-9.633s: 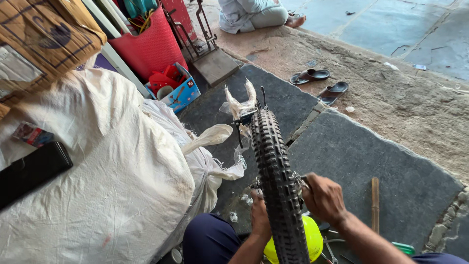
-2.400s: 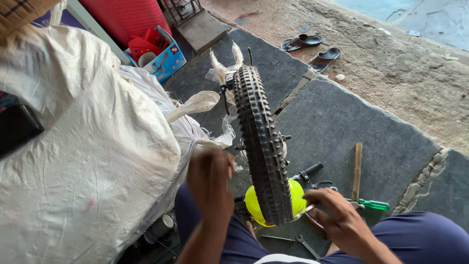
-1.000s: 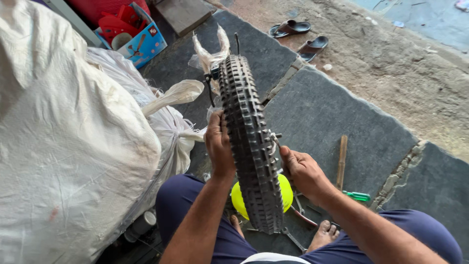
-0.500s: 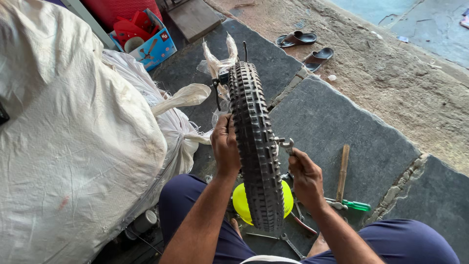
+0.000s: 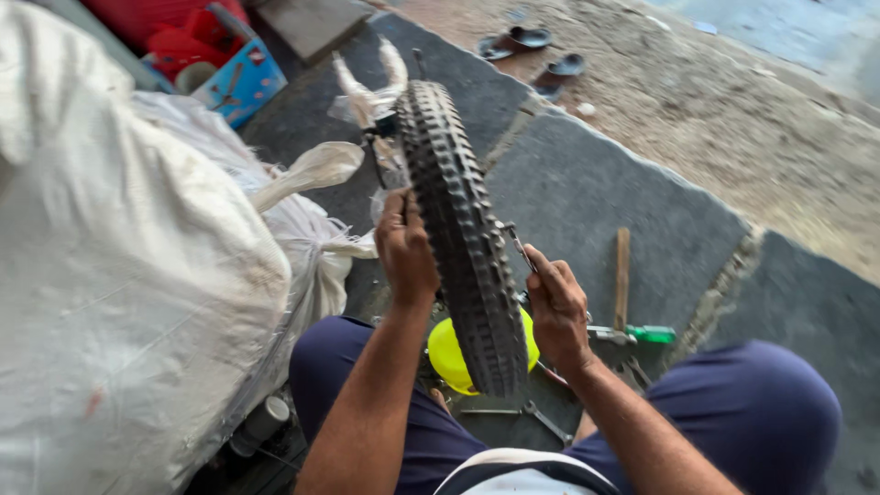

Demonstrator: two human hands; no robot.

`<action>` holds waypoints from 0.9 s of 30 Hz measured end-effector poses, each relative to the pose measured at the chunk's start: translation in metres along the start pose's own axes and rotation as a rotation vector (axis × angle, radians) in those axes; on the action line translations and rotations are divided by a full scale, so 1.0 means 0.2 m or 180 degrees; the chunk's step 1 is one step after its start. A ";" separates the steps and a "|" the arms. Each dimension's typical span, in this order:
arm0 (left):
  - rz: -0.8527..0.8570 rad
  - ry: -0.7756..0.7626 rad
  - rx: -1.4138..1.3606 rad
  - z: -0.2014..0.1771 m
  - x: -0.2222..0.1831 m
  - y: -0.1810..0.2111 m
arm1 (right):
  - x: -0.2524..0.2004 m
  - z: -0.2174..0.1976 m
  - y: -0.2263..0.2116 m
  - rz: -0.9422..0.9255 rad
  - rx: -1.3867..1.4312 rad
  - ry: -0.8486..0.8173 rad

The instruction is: The person repairs a small bicycle by spinning the front wheel and using a wrench to tighten nuts on the axle and brake assembly.

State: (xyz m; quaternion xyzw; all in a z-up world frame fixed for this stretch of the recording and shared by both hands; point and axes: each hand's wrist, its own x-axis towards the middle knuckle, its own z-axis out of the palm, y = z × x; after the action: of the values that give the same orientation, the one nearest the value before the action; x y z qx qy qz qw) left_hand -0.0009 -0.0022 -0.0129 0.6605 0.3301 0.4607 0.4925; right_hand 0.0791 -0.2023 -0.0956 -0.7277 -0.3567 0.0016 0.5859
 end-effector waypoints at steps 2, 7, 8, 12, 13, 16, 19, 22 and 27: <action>0.0187 -0.0034 -0.0058 0.00 0.00 -0.01 | -0.04 -0.07 -0.01 0.0505 0.0372 0.0316; 0.0219 -0.0079 -0.0270 -0.01 -0.03 0.01 | -0.14 -0.32 -0.16 0.1585 0.2201 0.0898; 0.0150 -0.0066 -0.0212 -0.01 -0.03 0.03 | -0.17 -0.35 -0.21 0.1810 0.2005 0.0784; 0.0335 -0.0017 -0.0027 -0.03 -0.06 0.06 | -0.28 -0.39 -0.43 0.1745 0.1485 0.0526; 0.0499 -0.0002 0.0005 -0.04 -0.07 0.06 | -0.31 -0.38 -0.47 0.1484 0.1417 0.0511; 0.0077 -0.0018 0.0037 -0.04 -0.07 0.06 | -0.36 -0.32 -0.51 0.0570 0.0467 0.0579; 0.0501 0.0072 -0.0040 -0.04 -0.08 0.06 | -0.37 -0.22 -0.43 0.1273 0.0966 0.0589; 0.0853 0.0292 0.0170 -0.03 -0.08 0.07 | -0.29 -0.12 -0.31 0.1223 0.1201 0.0158; -0.0039 -0.0062 0.0303 -0.05 -0.04 0.01 | -0.13 0.08 -0.06 0.0928 0.1420 0.0113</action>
State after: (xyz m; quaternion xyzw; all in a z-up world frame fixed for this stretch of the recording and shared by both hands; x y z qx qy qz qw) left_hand -0.0133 -0.0072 -0.0117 0.6856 0.3508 0.4350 0.4666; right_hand 0.0465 -0.2018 -0.1010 -0.6242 -0.2286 0.1518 0.7315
